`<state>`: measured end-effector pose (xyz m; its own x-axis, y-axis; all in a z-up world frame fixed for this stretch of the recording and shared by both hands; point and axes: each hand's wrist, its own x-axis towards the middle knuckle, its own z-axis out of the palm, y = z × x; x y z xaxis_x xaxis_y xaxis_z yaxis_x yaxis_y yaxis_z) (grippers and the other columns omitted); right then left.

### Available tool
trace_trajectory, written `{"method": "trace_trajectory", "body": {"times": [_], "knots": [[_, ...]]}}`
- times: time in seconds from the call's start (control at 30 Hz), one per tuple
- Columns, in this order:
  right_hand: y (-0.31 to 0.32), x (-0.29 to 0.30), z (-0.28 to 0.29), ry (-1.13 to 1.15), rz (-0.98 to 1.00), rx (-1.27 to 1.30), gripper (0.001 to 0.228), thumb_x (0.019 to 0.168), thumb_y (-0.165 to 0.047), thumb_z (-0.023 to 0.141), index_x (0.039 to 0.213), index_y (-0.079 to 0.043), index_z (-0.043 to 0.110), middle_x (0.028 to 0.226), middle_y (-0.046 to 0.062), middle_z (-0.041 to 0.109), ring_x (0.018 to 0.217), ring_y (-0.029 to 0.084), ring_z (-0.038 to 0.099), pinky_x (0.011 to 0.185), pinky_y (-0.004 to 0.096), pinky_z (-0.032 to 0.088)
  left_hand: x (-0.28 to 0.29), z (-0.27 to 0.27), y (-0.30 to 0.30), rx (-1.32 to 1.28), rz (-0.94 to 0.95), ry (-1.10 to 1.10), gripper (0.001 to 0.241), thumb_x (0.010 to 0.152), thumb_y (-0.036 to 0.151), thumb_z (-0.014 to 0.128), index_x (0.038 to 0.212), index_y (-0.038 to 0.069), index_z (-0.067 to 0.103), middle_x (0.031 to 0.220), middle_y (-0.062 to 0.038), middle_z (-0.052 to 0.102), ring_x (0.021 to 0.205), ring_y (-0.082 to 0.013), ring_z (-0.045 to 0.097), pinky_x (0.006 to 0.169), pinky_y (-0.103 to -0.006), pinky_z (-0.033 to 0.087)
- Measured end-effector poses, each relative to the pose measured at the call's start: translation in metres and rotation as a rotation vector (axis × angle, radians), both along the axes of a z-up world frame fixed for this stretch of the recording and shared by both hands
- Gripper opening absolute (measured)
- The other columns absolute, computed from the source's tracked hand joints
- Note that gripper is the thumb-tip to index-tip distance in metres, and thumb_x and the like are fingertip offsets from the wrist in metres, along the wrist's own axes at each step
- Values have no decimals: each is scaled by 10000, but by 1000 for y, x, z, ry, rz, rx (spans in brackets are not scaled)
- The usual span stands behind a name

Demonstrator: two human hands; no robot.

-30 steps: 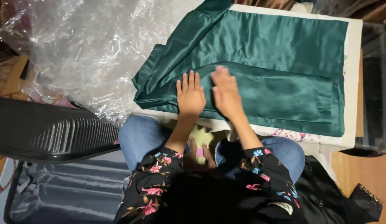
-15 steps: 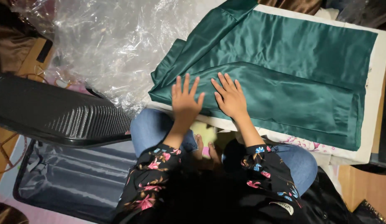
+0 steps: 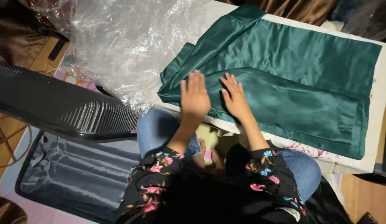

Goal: The person folds a green satin shirt on a white ironing board. They smooth the fabric, fold the sleeves inward, and then fold the shirt in half and in thirds to create a compact bundle.

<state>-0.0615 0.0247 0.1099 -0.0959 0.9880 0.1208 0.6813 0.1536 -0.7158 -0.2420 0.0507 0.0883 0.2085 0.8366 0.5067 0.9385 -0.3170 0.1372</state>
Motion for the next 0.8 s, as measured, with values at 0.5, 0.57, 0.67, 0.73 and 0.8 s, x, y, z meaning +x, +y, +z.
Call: {"method": "trace_trajectory", "body": {"times": [0.5,0.57,0.67,0.73,0.8], "knots": [[26,1,-13,-648,-181,198,508,1054,-336,431,1551,-238,476,1569,77,491,1457,269,425,1159,507,300,13,-15,-3,69,-189,-98,547,999,308,415,1517,154,501,1589,-42,471,1446,-260,466,1164,-431,352],[30,12,-16,-646,-206,174,505,1058,-357,417,1552,-266,468,1586,52,470,1472,269,397,1167,515,291,13,-15,-3,72,-185,-95,548,999,309,417,1518,158,501,1589,-39,472,1446,-257,469,1166,-427,351],[33,26,-21,-650,-281,189,481,1048,-375,453,1518,-290,511,1560,42,499,1450,279,416,1140,514,321,14,-13,-3,90,-180,-100,546,996,312,426,1513,157,509,1581,-38,483,1438,-256,481,1166,-422,353],[34,38,-25,-651,-329,229,460,1033,-371,504,1482,-287,563,1518,58,548,1414,289,463,1106,506,361,13,-12,-3,106,-176,-104,544,995,313,433,1507,152,517,1573,-40,493,1430,-258,492,1165,-421,358],[35,58,-31,-631,-453,187,444,1038,-352,509,1446,-211,612,1486,112,582,1382,313,511,1079,527,377,13,-12,-3,132,-186,-117,539,1010,322,405,1510,150,514,1576,-45,489,1433,-260,492,1171,-425,355]]}}
